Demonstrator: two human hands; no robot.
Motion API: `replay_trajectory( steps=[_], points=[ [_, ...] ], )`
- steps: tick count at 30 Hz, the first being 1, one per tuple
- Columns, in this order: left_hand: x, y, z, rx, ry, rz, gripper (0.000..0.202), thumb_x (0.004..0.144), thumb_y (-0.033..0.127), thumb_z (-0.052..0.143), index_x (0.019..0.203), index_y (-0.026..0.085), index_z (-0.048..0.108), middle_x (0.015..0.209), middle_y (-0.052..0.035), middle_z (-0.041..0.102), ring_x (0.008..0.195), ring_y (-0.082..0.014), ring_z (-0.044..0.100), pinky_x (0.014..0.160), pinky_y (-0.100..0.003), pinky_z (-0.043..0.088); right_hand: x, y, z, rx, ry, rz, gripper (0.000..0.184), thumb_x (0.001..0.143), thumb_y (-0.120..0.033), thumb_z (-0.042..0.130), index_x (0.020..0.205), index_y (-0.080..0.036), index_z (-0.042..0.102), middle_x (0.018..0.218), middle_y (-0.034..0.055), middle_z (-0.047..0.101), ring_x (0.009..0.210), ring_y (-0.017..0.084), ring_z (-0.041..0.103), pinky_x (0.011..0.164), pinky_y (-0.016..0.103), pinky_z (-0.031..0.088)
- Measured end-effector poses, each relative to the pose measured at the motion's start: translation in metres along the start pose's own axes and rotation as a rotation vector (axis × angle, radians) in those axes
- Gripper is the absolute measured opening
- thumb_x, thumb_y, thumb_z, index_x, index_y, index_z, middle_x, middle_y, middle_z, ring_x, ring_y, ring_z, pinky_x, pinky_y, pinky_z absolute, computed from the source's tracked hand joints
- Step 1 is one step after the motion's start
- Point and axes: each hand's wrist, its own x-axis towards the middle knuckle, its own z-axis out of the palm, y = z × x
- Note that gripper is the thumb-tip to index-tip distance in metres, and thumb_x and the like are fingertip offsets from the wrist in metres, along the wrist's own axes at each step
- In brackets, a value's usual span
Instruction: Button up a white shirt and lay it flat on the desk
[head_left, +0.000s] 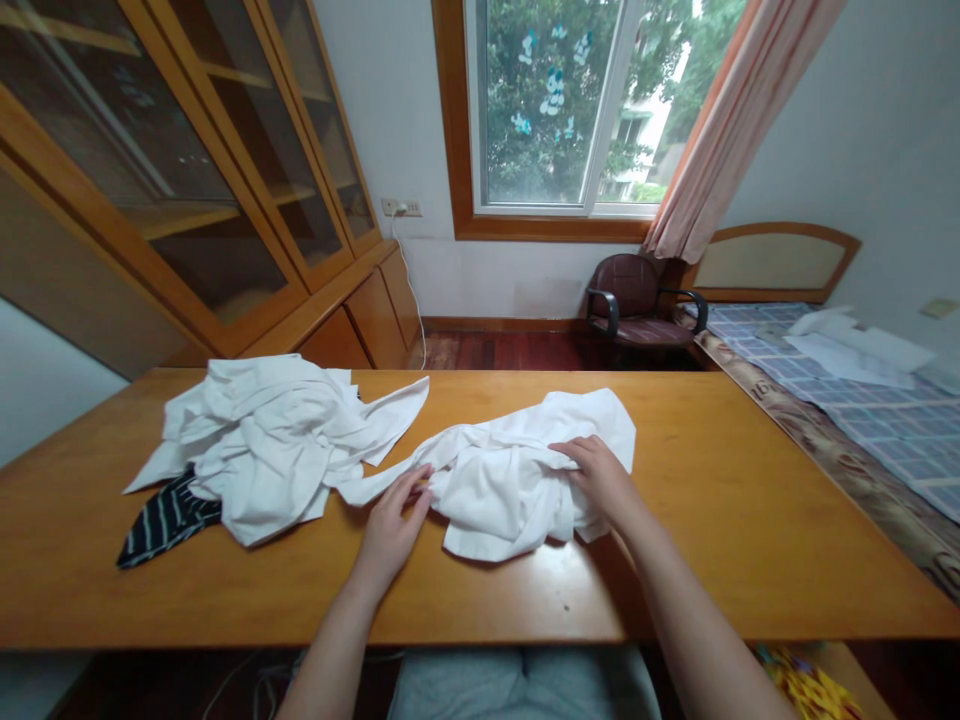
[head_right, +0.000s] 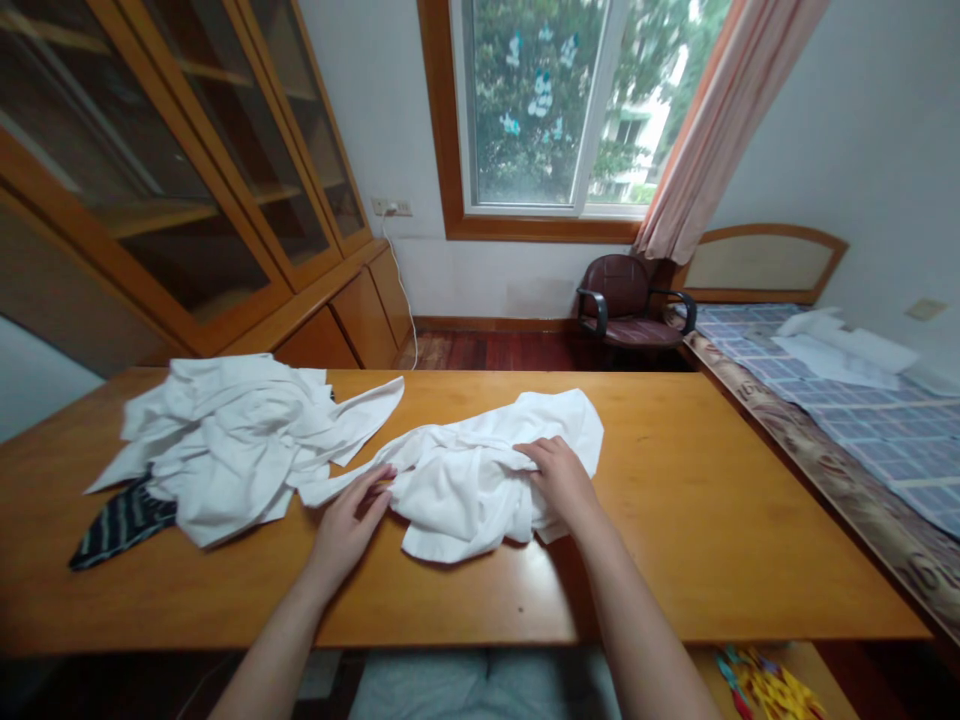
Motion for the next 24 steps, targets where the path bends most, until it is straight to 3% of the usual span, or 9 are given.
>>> replay_trajectory(
  steps=[5,7,11,15,17,20,24],
  points=[
    [0.004,-0.013,-0.019,0.211,0.27,0.108,0.043,0.095,0.03,0.051,0.137,0.023,0.05,0.129,-0.0129,0.054,0.089,-0.0187,0.067,0.094,-0.04,0.056,-0.015,0.014,-0.008,0.147,0.156,-0.048,0.039,0.082,-0.008,0.053,0.109,-0.026,0.073,0.098,0.0068,0.071,0.095,0.026,0.059,0.084,0.041,0.049],
    [0.006,-0.016,-0.024,0.297,0.323,0.112,0.048,0.093,0.028,0.053,0.14,0.023,0.046,0.138,-0.0155,0.046,0.086,-0.018,0.067,0.089,-0.039,0.057,-0.02,0.015,-0.011,0.227,0.167,-0.067,0.042,0.081,-0.007,0.05,0.109,-0.027,0.074,0.102,0.0063,0.072,0.098,0.026,0.06,0.086,0.041,0.049],
    [0.014,-0.025,-0.026,0.423,0.253,0.042,0.06,0.089,0.027,0.06,0.145,0.023,0.039,0.146,-0.0186,0.037,0.073,-0.0156,0.067,0.073,-0.035,0.059,-0.025,0.015,-0.018,0.37,0.124,-0.072,0.044,0.079,-0.009,0.049,0.11,-0.027,0.074,0.108,0.006,0.072,0.104,0.025,0.062,0.092,0.042,0.05],
    [0.027,-0.034,-0.022,0.437,0.201,-0.096,0.062,0.088,0.027,0.06,0.146,0.02,0.038,0.135,-0.0168,0.048,0.061,-0.0135,0.063,0.069,-0.033,0.057,-0.026,0.012,-0.032,0.462,0.017,-0.036,0.031,0.085,-0.023,0.057,0.112,-0.024,0.073,0.113,0.0086,0.071,0.108,0.026,0.063,0.096,0.042,0.05],
    [0.034,-0.038,-0.02,0.43,0.175,-0.126,0.054,0.088,0.026,0.059,0.139,0.018,0.046,0.124,-0.0139,0.055,0.064,-0.0162,0.063,0.071,-0.035,0.057,-0.025,0.007,-0.041,0.476,-0.042,-0.012,0.029,0.09,-0.033,0.058,0.112,-0.023,0.073,0.114,0.0091,0.071,0.109,0.026,0.063,0.098,0.042,0.049],
    [0.043,-0.041,-0.016,0.399,0.159,-0.088,0.037,0.086,0.026,0.057,0.122,0.017,0.059,0.112,-0.0108,0.061,0.086,-0.0247,0.066,0.083,-0.038,0.055,-0.018,-0.002,-0.051,0.451,-0.076,0.044,0.034,0.095,-0.043,0.051,0.109,-0.023,0.074,0.113,0.0085,0.072,0.107,0.026,0.065,0.097,0.042,0.049],
    [0.053,-0.035,-0.012,0.255,0.182,-0.018,0.025,0.086,0.031,0.057,0.107,0.02,0.065,0.103,-0.0082,0.064,0.103,-0.0275,0.061,0.093,-0.039,0.05,0.006,-0.02,-0.051,0.255,-0.006,0.199,0.036,0.094,-0.047,0.051,0.106,-0.023,0.074,0.104,0.0073,0.076,0.091,0.026,0.069,0.085,0.039,0.052]
  ],
)
